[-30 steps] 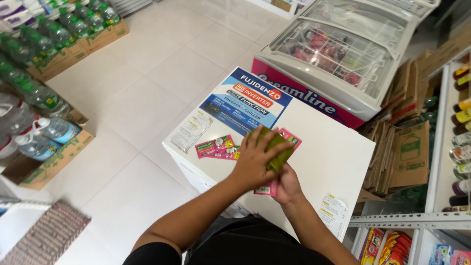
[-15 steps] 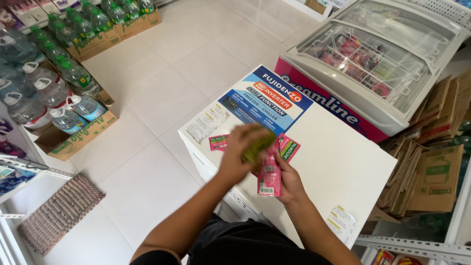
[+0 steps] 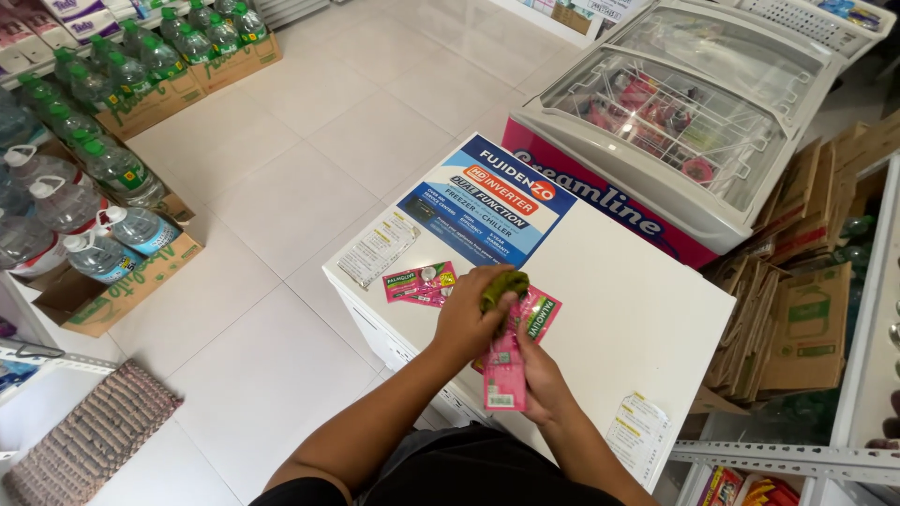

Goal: The person wipes small pink sachets and a white box of items with a green cloth on top of a white freezer. They then place the sachets on a nearby shelf and wipe the white box items before placing them on the shelf as well.

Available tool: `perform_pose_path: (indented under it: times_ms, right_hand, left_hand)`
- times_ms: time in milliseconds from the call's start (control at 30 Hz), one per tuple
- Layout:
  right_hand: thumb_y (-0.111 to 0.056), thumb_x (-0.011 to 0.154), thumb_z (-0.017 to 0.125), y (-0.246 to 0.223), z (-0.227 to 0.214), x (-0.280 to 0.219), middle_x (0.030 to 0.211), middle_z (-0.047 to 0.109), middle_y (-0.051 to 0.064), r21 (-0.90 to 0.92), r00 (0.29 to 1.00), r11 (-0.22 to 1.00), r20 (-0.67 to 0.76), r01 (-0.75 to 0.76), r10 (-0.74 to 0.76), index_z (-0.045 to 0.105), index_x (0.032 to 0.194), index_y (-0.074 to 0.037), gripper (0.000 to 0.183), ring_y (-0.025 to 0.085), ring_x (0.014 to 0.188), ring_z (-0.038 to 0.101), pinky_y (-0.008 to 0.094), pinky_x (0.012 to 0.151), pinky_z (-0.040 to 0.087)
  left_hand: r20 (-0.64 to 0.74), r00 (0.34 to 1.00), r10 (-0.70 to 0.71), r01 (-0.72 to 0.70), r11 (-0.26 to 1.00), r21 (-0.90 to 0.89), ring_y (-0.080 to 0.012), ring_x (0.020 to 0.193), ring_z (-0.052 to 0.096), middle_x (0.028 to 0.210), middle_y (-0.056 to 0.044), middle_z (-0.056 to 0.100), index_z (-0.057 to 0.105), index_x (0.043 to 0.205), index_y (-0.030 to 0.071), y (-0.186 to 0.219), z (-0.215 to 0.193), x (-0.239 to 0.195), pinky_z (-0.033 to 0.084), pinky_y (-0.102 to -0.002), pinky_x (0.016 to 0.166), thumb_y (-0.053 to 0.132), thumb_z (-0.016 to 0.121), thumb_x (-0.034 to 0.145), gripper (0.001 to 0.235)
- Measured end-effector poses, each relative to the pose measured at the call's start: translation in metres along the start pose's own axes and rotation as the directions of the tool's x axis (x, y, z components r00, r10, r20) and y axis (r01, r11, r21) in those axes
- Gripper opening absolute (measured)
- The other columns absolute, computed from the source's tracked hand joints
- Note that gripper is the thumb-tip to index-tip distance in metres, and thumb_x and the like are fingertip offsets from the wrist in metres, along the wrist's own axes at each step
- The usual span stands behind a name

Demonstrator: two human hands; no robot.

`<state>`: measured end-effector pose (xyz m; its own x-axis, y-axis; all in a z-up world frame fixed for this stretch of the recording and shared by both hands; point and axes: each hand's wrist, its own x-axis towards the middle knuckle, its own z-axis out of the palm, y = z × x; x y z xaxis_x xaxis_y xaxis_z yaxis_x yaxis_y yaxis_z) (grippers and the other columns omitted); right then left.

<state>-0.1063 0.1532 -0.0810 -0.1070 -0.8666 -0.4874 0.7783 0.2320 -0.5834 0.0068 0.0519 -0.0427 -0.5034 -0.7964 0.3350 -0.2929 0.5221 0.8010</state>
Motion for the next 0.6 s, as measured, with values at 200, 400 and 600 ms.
perform_pose_path:
  times_ms: [200, 400, 600]
  right_hand:
    - [-0.046, 0.094, 0.053, -0.025, -0.027, -0.03, 0.13, 0.068, 0.029, -0.071, 0.967, 0.988, -0.204, 0.14, -0.152, 0.054, 0.142, 0.001, 0.066, 0.032, 0.102, 0.068, 0.044, 0.082, 0.056]
    - [-0.045, 0.094, 0.063, -0.023, -0.074, -0.013, 0.105, 0.071, 0.023, 0.064, 0.913, 0.981, -0.381, 0.181, -0.143, 0.061, 0.129, -0.002, 0.055, 0.032, 0.091, 0.07, 0.05, 0.081, 0.058]
    - [-0.032, 0.089, 0.073, -0.011, -0.106, 0.019, 0.099, 0.073, 0.013, 0.125, 0.897, 0.979, -0.432, 0.16, -0.091, 0.064, 0.117, -0.009, 0.037, 0.027, 0.086, 0.07, 0.048, 0.08, 0.059]
  left_hand:
    - [0.14, 0.976, -0.17, 0.194, 0.964, -0.183, -0.0313, 0.12, 0.06, 0.132, -0.014, 0.064, 0.061, 0.136, 0.017, -0.048, 0.042, 0.001, 0.046, -0.048, 0.096, 0.067, 0.042, 0.091, 0.07]
    - [0.408, 0.913, -0.01, -0.048, 0.99, 0.132, -0.0328, 0.132, 0.042, 0.14, -0.009, 0.054, 0.062, 0.131, 0.021, -0.095, 0.103, -0.023, 0.034, -0.058, 0.102, 0.057, 0.052, 0.093, 0.053]
    - [0.576, 0.816, 0.055, -0.156, 0.979, 0.128, -0.035, 0.149, 0.029, 0.157, -0.012, 0.039, 0.042, 0.149, 0.024, -0.103, 0.1, -0.015, 0.009, -0.07, 0.116, 0.053, 0.066, 0.086, 0.073]
